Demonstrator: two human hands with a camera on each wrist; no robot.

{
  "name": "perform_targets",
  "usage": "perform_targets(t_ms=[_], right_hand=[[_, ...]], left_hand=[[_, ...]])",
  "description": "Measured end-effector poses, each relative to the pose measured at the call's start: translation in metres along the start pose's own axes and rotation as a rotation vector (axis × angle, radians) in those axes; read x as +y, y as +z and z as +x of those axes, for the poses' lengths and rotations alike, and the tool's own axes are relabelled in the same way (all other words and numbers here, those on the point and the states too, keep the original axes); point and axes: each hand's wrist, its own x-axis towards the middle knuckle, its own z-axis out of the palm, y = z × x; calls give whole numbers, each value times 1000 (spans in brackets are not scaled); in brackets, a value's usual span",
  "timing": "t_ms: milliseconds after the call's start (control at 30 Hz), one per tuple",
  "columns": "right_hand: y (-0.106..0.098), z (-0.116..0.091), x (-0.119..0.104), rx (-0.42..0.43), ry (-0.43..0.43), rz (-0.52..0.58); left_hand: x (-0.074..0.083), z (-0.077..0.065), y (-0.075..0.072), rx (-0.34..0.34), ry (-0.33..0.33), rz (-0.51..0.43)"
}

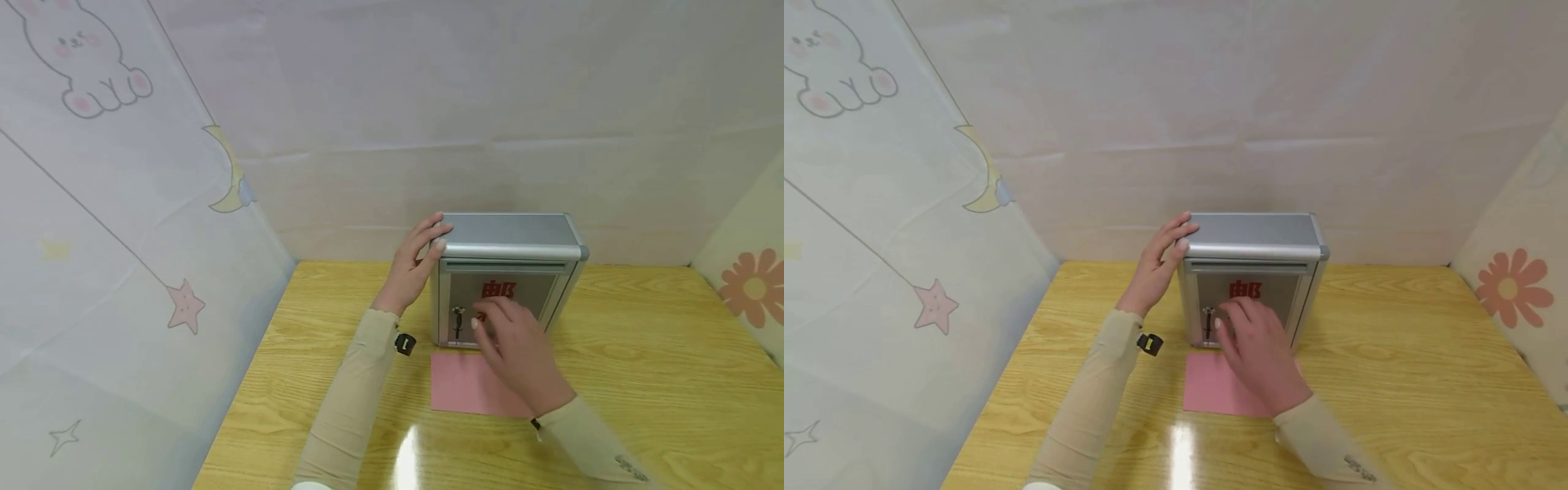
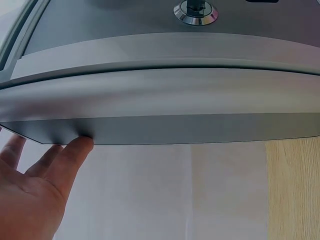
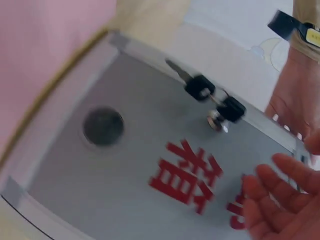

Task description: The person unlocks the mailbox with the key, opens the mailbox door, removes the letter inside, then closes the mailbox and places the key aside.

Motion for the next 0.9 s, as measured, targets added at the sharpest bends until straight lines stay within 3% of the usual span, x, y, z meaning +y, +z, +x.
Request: perform_targets(t_ms=[167, 367, 533, 900], right_hand=[[14, -8, 0, -133, 172, 38], [26, -10, -3, -214, 318, 129], [34, -8, -6, -227, 376, 170], [43, -3, -5, -235, 403, 174]], left_hand=[[1, 0, 0, 0, 1, -1], [2, 0, 0, -2, -9, -8], [2, 1, 0, -2, -1, -11], [3, 0, 0, -6, -28, -15]])
